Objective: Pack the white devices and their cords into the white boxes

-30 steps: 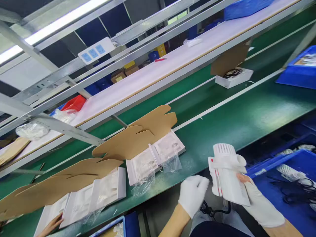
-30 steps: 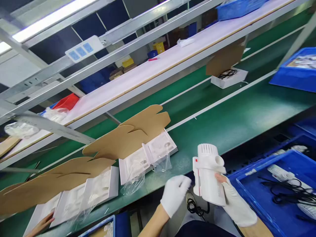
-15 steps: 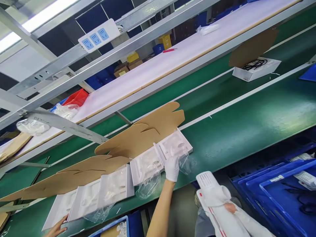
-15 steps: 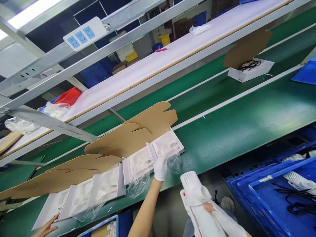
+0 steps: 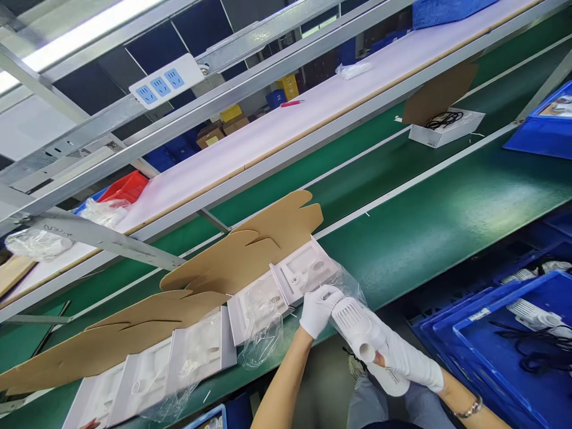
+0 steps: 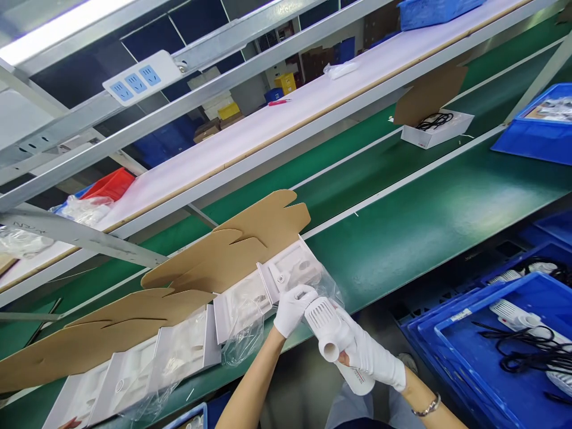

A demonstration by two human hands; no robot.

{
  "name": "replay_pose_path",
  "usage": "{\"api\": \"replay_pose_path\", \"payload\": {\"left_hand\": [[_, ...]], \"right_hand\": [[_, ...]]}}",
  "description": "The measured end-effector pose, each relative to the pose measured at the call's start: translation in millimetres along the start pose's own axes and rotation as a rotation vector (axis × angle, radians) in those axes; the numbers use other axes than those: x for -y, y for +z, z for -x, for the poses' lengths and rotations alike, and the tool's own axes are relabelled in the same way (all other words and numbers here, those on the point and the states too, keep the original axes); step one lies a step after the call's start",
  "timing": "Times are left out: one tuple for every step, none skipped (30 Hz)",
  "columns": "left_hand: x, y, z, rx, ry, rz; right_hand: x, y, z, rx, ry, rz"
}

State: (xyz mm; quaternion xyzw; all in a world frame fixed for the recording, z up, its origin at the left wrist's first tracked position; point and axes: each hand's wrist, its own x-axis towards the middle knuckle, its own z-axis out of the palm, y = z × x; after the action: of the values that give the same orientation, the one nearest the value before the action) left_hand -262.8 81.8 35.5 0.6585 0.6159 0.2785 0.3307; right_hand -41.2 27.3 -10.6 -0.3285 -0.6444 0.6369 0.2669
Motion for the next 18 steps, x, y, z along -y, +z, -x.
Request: {"api": "replay_pose_path", "payload": {"left_hand": [[-5.0,0.5,2.5,-0.013,0.025,-0.013],[-10.2,1.5,5.9,-0.021,0.064,-0.035],[-15.2,2.9,10.4,-0.018,0.122,-0.066],[-19.6,4.4,16.0,-0.005,0.199,-0.107],[-23.1,5.9,22.3,0.016,0.294,-0.157],[-25.3,7.0,28.8,0.033,0.396,-0.214],[-25.8,7.4,35.0,0.035,0.494,-0.277],[-24.5,6.9,40.3,0.015,0.581,-0.34],[-21.4,5.5,44.2,-0.031,0.65,-0.4],[-16.9,3.3,46.5,-0.106,0.696,-0.454],[-11.6,0.7,47.2,-0.2,0.721,-0.5],[-6.3,-1.9,46.7,-0.3,0.735,-0.536],[-1.7,-3.8,45.5,-0.396,0.744,-0.561],[1.4,-4.7,44.2,-0.486,0.749,-0.574],[2.2,-4.0,43.4,-0.561,0.75,-0.576],[0.4,-1.7,43.3,-0.619,0.748,-0.569],[-4.1,2.0,44.3,-0.663,0.741,-0.553],[-11.2,6.8,46.1,-0.697,0.727,-0.533]], "right_hand": [[-5.2,-1.0,1.0,0.003,0.012,0.067],[-9.4,-1.2,1.5,-0.003,0.024,0.101],[-12.3,-0.7,1.4,-0.014,0.035,0.094],[-13.9,0.4,0.5,-0.033,0.042,0.055],[-14.1,1.8,-1.2,-0.067,0.052,0.0],[-13.2,3.0,-3.8,-0.115,0.068,-0.055],[-11.4,3.7,-7.0,-0.179,0.084,-0.105],[-9.0,3.5,-10.3,-0.252,0.096,-0.157],[-6.1,2.1,-13.4,-0.326,0.11,-0.224],[-3.0,-0.5,-15.7,-0.369,0.142,-0.337],[0.2,-4.3,-17.0,-0.365,0.192,-0.481],[3.5,-8.7,-17.0,-0.324,0.251,-0.626],[6.7,-13.3,-15.8,-0.253,0.311,-0.764],[9.7,-17.6,-13.7,-0.157,0.367,-0.89],[12.3,-21.1,-11.1,-0.056,0.398,-1.003],[14.2,-23.3,-8.3,0.03,0.396,-1.099],[15.0,-24.1,-6.0,0.078,0.373,-1.173],[14.8,-23.5,-4.4,0.088,0.338,-1.22]]}}
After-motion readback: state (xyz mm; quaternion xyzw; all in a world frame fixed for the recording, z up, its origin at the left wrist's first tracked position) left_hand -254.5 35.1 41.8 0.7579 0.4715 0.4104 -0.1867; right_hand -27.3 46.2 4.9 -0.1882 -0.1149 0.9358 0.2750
